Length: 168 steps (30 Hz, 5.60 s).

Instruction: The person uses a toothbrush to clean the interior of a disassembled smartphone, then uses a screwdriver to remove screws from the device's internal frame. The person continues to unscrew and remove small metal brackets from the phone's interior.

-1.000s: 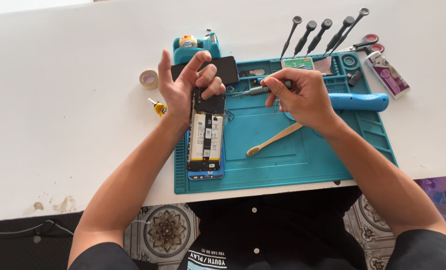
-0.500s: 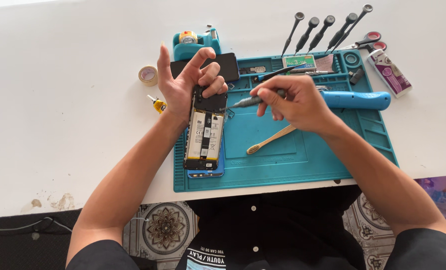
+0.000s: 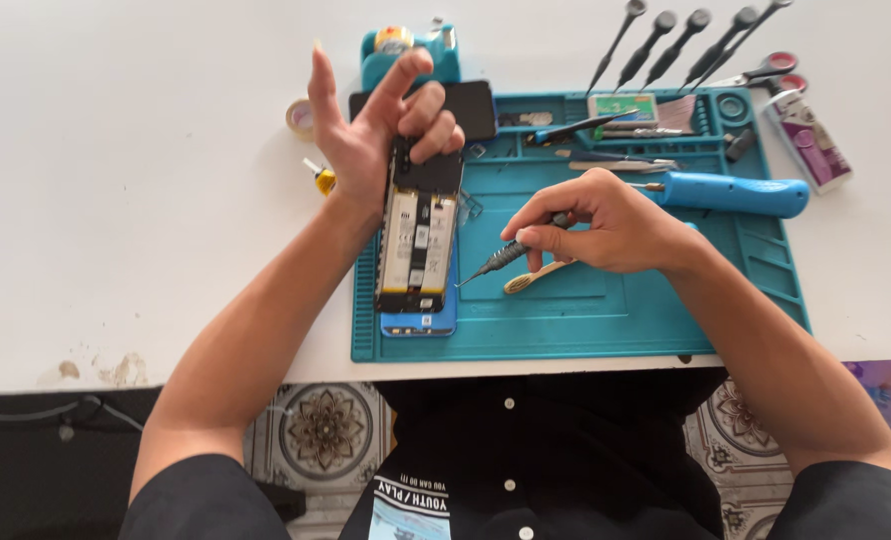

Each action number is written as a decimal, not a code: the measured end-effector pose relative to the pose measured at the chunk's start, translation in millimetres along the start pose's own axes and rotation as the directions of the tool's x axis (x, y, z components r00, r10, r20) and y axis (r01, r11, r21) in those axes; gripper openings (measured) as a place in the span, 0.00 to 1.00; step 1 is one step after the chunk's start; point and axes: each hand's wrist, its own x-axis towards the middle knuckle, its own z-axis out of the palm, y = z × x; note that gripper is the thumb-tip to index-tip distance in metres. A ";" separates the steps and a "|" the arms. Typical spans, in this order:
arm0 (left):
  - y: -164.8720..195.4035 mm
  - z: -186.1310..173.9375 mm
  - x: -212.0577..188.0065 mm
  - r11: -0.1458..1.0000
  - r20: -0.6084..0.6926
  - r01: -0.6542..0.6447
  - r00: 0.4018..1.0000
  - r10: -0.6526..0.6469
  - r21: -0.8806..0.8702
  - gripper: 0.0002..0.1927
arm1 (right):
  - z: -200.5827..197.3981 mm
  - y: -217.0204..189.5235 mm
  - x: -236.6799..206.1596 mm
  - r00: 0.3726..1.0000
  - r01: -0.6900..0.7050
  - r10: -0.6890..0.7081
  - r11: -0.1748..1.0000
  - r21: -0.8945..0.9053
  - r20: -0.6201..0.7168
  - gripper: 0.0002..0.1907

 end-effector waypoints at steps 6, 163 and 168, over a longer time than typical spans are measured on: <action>5.7 -1.0 -0.3 0.995 -0.021 -0.085 0.996 0.086 0.044 0.46 | 6.4 -4.7 1.5 0.992 0.092 -0.089 0.995 -0.028 0.094 0.11; -38.2 7.9 -3.6 0.911 0.076 0.108 0.986 -0.150 0.398 0.42 | -3.7 0.4 -3.0 0.837 0.016 -0.232 0.916 -0.401 -0.496 0.08; -44.8 7.8 -3.0 0.853 0.022 0.146 0.983 -0.181 0.500 0.38 | -1.3 -2.7 -3.4 0.880 -0.042 -0.135 0.932 -0.360 -0.454 0.15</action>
